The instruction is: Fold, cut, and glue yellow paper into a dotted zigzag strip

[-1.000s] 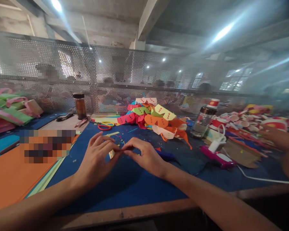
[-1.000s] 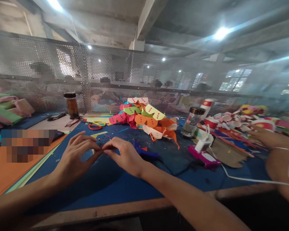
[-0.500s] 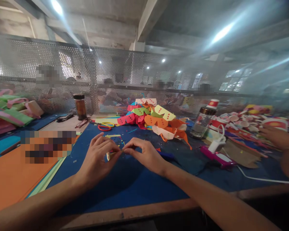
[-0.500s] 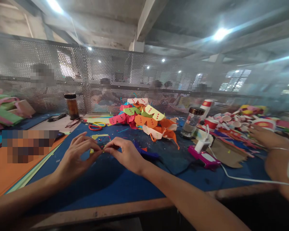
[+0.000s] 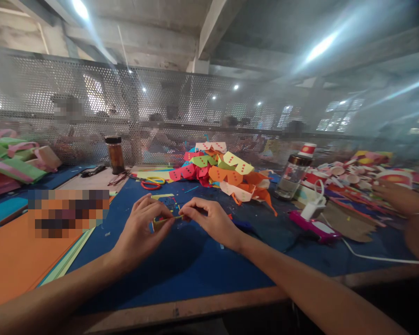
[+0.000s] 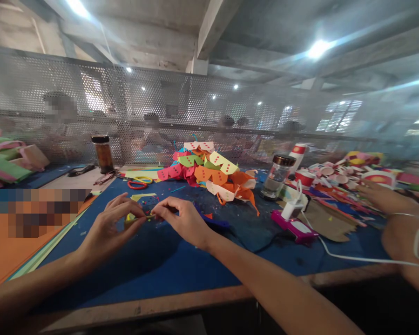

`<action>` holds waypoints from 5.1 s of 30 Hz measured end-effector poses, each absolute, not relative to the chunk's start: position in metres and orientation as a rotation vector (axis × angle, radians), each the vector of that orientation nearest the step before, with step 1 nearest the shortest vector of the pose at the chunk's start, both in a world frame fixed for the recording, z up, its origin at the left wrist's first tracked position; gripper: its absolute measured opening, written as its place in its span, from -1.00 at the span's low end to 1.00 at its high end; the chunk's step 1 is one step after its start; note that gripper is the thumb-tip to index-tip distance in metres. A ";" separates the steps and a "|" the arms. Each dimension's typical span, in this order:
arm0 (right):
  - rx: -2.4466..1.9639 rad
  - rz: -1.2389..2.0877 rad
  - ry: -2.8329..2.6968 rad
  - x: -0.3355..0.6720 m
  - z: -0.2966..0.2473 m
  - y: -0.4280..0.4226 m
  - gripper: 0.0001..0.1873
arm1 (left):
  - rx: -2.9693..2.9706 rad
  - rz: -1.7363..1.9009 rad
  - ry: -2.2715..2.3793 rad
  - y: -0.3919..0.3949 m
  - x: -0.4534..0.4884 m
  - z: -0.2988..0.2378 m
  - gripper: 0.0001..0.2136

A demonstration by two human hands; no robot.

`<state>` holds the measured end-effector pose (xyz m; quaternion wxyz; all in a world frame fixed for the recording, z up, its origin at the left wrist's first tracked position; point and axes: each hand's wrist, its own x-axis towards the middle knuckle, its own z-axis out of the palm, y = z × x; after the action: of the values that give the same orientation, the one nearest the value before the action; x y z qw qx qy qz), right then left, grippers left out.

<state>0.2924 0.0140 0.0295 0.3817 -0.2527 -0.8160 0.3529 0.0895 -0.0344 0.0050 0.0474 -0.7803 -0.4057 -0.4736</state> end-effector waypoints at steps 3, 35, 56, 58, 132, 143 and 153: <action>-0.636 0.948 -2.072 0.293 0.031 0.014 -0.75 | -2.395 -1.451 -1.278 -0.035 0.088 0.006 -0.92; -0.659 1.058 -2.229 0.288 0.032 0.006 -0.72 | -2.477 -1.454 -1.165 -0.041 0.093 0.007 -0.92; -0.407 -0.129 -2.289 0.293 0.028 0.003 -0.89 | -2.442 -1.552 -1.206 -0.038 0.093 0.005 -0.93; -0.412 -0.091 -2.283 0.293 0.027 0.004 -0.91 | -2.435 -1.556 -1.197 -0.038 0.092 0.005 -0.94; -0.467 0.137 -2.349 0.291 0.020 0.011 -0.69 | -2.426 -1.438 -1.135 -0.034 0.091 0.001 -0.93; -0.498 0.176 -2.333 0.292 0.017 0.014 -0.66 | -2.438 -1.409 -1.155 -0.036 0.090 0.002 -0.92; -0.476 0.171 -2.323 0.291 0.018 0.012 -0.72 | -2.427 -1.422 -1.140 -0.037 0.090 0.003 -0.93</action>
<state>0.2913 0.0120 0.0181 0.3731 -0.1859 -0.9065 0.0667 0.0899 -0.0369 0.0032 0.0534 -0.7985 -0.3751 -0.4678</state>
